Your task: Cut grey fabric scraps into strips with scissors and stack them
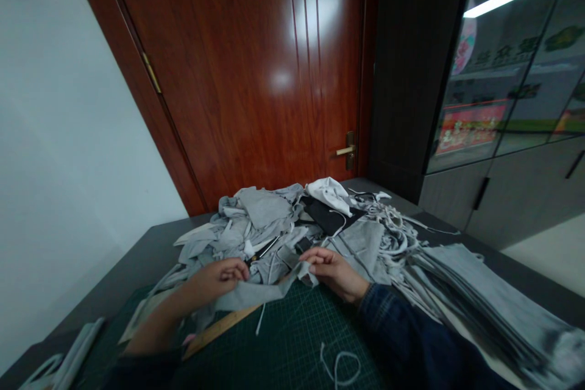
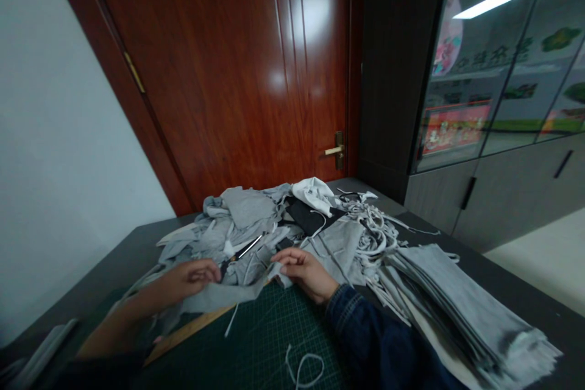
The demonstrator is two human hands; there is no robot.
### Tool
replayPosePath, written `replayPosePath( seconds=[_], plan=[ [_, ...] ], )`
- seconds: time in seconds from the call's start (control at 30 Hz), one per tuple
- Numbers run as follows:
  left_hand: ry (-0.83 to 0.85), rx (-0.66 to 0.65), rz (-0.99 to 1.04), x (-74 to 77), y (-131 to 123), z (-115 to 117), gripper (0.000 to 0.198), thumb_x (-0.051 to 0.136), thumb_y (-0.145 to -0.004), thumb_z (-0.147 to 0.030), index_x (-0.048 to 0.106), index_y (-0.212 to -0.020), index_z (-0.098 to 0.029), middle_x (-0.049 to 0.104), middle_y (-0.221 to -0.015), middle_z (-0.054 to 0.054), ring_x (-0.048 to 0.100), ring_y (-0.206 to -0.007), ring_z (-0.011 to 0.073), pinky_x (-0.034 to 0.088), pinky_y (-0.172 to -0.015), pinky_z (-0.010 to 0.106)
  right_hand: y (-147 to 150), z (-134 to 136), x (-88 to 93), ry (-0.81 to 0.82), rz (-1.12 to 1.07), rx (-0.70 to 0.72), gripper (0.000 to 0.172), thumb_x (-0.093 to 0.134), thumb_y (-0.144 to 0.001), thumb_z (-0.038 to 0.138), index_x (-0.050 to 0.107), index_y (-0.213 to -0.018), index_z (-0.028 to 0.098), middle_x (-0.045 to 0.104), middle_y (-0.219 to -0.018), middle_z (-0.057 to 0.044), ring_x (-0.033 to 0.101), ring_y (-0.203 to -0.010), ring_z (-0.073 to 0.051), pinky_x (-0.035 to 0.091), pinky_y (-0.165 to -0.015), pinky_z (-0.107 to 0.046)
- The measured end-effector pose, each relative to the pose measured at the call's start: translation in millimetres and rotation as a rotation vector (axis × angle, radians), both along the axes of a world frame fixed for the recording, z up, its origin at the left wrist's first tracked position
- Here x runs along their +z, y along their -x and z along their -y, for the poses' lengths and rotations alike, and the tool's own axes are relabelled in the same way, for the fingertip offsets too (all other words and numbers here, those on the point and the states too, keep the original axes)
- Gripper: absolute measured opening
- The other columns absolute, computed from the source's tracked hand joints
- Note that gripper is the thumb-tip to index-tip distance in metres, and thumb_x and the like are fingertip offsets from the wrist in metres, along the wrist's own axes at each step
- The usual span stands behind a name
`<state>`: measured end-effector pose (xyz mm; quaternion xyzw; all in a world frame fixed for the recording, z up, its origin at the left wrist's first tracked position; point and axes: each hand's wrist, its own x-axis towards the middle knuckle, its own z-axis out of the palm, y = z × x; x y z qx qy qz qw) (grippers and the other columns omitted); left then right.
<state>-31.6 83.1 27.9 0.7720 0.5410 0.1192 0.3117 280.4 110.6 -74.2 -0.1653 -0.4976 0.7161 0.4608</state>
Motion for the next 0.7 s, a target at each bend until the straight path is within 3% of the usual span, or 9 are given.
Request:
replayPosePath(
  seconds=[0.1, 0.2, 0.27, 0.37, 0.43, 0.5, 0.6, 0.7],
  plan=[
    [-0.141, 0.010, 0.017, -8.5, -35.8, 6.9, 0.037, 0.058, -0.077, -0.033, 0.068, -0.111, -0.023, 0.071, -0.120, 0.007, 0.062, -0.115, 0.0267, 0.046, -0.102, 0.039, 2.7, 3.2, 1.6, 0.040, -0.044, 0.039, 0.037, 0.089, -0.070, 0.026, 0.075, -0.103, 0.016, 0.074, -0.088, -0.003, 0.066, -0.074, -0.011, 0.045, -0.069, -0.022],
    [-0.150, -0.009, 0.110, -28.2, -72.0, 11.9, 0.063, 0.069, -0.074, -0.035, 0.059, -0.134, -0.026, 0.059, -0.144, 0.008, 0.057, -0.123, 0.0277, 0.047, -0.101, 0.038, 5.6, 7.4, 7.6, 0.069, -0.102, 0.049, 0.038, 0.089, -0.070, 0.022, 0.075, -0.105, 0.017, 0.075, -0.094, -0.003, 0.066, -0.074, -0.009, 0.045, -0.067, -0.019],
    [-0.125, -0.005, 0.172, -48.0, -93.2, 12.6, 0.069, 0.074, -0.070, -0.035, 0.056, -0.136, -0.024, 0.061, -0.140, 0.009, 0.060, -0.113, 0.0264, 0.050, -0.093, 0.036, 8.2, 11.0, 12.8, 0.087, -0.155, 0.064, 0.041, 0.089, -0.069, 0.019, 0.074, -0.107, 0.018, 0.075, -0.099, -0.003, 0.068, -0.080, -0.010, 0.049, -0.073, -0.020],
    [-0.035, 0.051, 0.241, -75.0, -114.8, 10.4, 0.055, 0.073, -0.071, -0.037, 0.064, -0.123, -0.018, 0.069, -0.119, 0.009, 0.063, -0.097, 0.0242, 0.051, -0.084, 0.034, 12.0, 16.1, 19.0, 0.091, -0.227, 0.103, 0.045, 0.089, -0.070, 0.019, 0.072, -0.112, 0.018, 0.074, -0.105, -0.004, 0.071, -0.091, -0.015, 0.053, -0.085, -0.027],
    [0.044, 0.038, 0.249, -82.4, -118.1, 7.9, 0.043, 0.070, -0.073, -0.038, 0.068, -0.110, -0.017, 0.072, -0.109, 0.007, 0.064, -0.095, 0.0245, 0.050, -0.085, 0.034, 12.3, 16.7, 20.8, 0.096, -0.248, 0.107, 0.045, 0.088, -0.072, 0.022, 0.071, -0.113, 0.018, 0.074, -0.104, -0.004, 0.071, -0.091, -0.016, 0.054, -0.087, -0.030],
    [0.094, -0.003, 0.219, -78.5, -110.9, 4.7, 0.034, 0.068, -0.073, -0.039, 0.071, -0.098, -0.016, 0.074, -0.100, 0.005, 0.065, -0.095, 0.0256, 0.049, -0.086, 0.033, 9.9, 13.7, 20.6, 0.120, -0.255, 0.062, 0.041, 0.089, -0.072, 0.025, 0.070, -0.108, 0.018, 0.074, -0.097, -0.003, 0.071, -0.087, -0.015, 0.054, -0.085, -0.029],
    [0.048, -0.012, 0.152, -57.3, -86.1, -0.5, 0.030, 0.063, -0.073, -0.040, 0.070, -0.091, -0.017, 0.073, -0.092, 0.002, 0.065, -0.092, 0.0258, 0.048, -0.082, 0.031, 4.1, 5.7, 17.3, 0.179, -0.249, -0.065, 0.034, 0.091, -0.069, 0.029, 0.069, -0.093, 0.017, 0.070, -0.083, 0.001, 0.067, -0.080, -0.012, 0.053, -0.079, -0.025],
    [-0.094, 0.126, 0.067, -32.2, -61.5, -3.1, 0.023, 0.057, -0.074, -0.038, 0.066, -0.085, -0.021, 0.070, -0.083, -0.001, 0.065, -0.085, 0.0242, 0.047, -0.076, 0.030, 3.8, 1.8, 11.9, 0.217, -0.165, -0.151, 0.036, 0.092, -0.066, 0.031, 0.067, -0.089, 0.018, 0.065, -0.080, 0.004, 0.063, -0.077, -0.009, 0.050, -0.075, -0.021]
  ],
)
